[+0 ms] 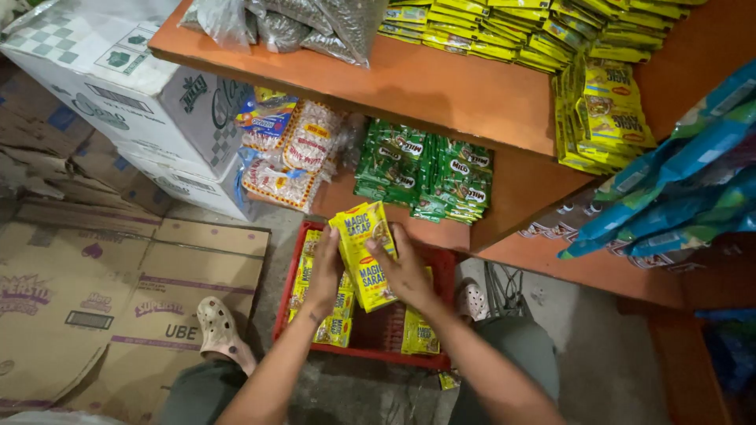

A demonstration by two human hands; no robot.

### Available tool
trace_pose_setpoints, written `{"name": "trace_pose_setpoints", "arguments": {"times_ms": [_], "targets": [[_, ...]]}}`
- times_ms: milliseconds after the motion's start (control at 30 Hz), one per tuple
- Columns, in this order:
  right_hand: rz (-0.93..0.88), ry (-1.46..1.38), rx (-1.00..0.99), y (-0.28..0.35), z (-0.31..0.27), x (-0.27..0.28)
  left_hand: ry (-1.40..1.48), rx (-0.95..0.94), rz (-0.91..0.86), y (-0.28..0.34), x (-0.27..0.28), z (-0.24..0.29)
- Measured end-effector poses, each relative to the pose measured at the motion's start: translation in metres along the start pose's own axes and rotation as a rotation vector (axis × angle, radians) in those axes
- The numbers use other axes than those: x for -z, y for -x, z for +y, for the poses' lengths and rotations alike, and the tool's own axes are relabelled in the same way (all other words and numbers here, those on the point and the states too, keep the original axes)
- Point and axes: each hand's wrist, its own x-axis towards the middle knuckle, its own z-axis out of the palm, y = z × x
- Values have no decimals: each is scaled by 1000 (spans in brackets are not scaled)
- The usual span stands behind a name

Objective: Stocking and organizing seasoning packets on grocery store shelves from a plastic crate.

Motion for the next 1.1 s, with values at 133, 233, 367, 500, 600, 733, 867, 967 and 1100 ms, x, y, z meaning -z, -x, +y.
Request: {"name": "trace_pose_setpoints", "arguments": {"times_ms": [133, 233, 367, 500, 600, 733, 867, 967, 1100], "targets": [[50, 290, 256, 10, -13, -9, -462, -81, 148, -3, 12, -24], [103, 569, 388, 21, -35, -15, -583, -126, 204, -2, 9, -31], [187, 846, 451, 27, -57, -21, -554, -172, 286, 3, -4, -18], [177, 708, 577, 18, -9, -21, -601, -218, 302, 5, -2, -18], [19, 539, 317, 20, 6, -23, -578, -260, 284, 5, -4, -12], [-79, 502, 299, 23, -12, -21, -639, -329, 281, 7, -5, -5], [-88, 477, 385, 19, -29, -11, -660, -417, 190, 20, -23, 16], [-21, 476, 455, 18, -43, -1, -745, -414, 97, 34, -37, 35], [9, 523, 532, 19, -50, 4, -939, -562, 14, 42, -37, 40]]}}
